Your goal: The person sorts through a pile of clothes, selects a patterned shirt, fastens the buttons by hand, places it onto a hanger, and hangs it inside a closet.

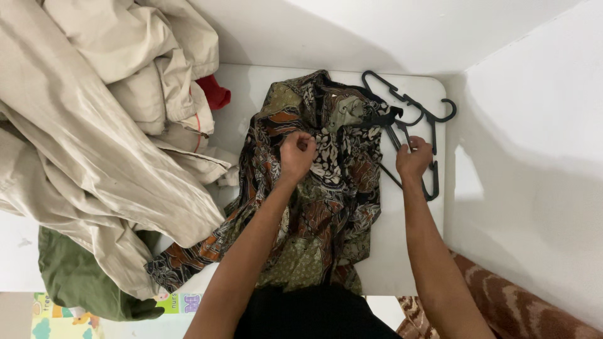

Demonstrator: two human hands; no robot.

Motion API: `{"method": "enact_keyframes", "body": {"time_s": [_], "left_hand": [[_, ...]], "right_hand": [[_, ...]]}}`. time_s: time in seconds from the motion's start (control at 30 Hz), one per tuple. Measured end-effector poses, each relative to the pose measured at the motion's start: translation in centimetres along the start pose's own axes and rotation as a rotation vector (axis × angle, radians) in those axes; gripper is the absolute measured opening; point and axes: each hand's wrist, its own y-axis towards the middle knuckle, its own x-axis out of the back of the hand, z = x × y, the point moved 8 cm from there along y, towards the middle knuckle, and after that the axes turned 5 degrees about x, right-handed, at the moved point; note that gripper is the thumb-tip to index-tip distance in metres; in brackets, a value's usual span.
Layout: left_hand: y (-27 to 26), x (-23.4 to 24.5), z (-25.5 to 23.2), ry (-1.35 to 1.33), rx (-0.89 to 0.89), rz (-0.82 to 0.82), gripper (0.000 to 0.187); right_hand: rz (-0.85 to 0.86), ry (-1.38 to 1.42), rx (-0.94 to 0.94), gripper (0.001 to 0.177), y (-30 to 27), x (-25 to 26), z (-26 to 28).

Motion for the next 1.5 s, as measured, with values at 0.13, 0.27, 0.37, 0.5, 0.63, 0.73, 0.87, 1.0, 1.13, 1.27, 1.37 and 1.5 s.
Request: {"method": "enact_keyframes", "body": {"time_s": [0.13,0.27,0.37,0.5,0.63,0.73,0.87,1.0,1.13,1.27,1.37,1.5], "left_hand": [[1.9,0.0,-0.9,0.006,-0.048,-0.004,0.024],[3.5,-0.2,-2.4,0.036,-0.12,-0.043,0.023],[4.4,-0.7,-3.2,0.094,-0.125,-0.035,0.022],[5.8,-1.2,-3.1,0.145,-0.07,-0.025,0.025],[7.4,-1.5,-2.6,0.237,0.026,-0.035,0.034],[7.7,-1.5,-2.8,0.268,0.06,-0.06,0.04],[7.9,-1.8,-2.4,0.314,0.241,0.035,0.053],[8.4,-1.9,-0.5,0.429,0.406,0.058,0.062],[9.0,-1.9,-0.1,0.502,0.326,0.027,0.059],[8.8,-1.9,0.6,0.406,0.481,0.074,0.046],[9.2,-2.2,0.2,0.352,0.427,0.029,0.041],[9.7,-1.4,-0.9,0.286,0.206,-0.085,0.042]], "right_hand": [[0.052,-0.156,0.068,0.04,0.8,-0.3,-1.7],[0.226,-0.101,-0.158,0.045,0.6,-1.4,-2.7],[0.31,-0.121,-0.221,0.034,0.4,-1.9,-3.5],[0.048,-0.11,0.121,0.012,0.2,-0.6,-1.9],[-0.049,0.15,0.032,0.012,0.1,0.8,-1.7],[-0.074,0.218,-0.02,0.013,0.2,2.6,-0.6],[-0.08,0.251,-0.138,0.014,1.8,5.2,0.2],[-0.144,0.34,-0.197,0.013,3.3,9.1,0.7],[-0.29,0.291,0.038,0.01,5.2,12.3,2.8],[-0.393,0.28,0.067,0.008,6.6,13.5,3.0],[-0.425,0.218,0.054,0.006,7.4,14.3,2.1],[-0.475,-0.026,0.135,0.005,7.7,15.8,1.6]]}}
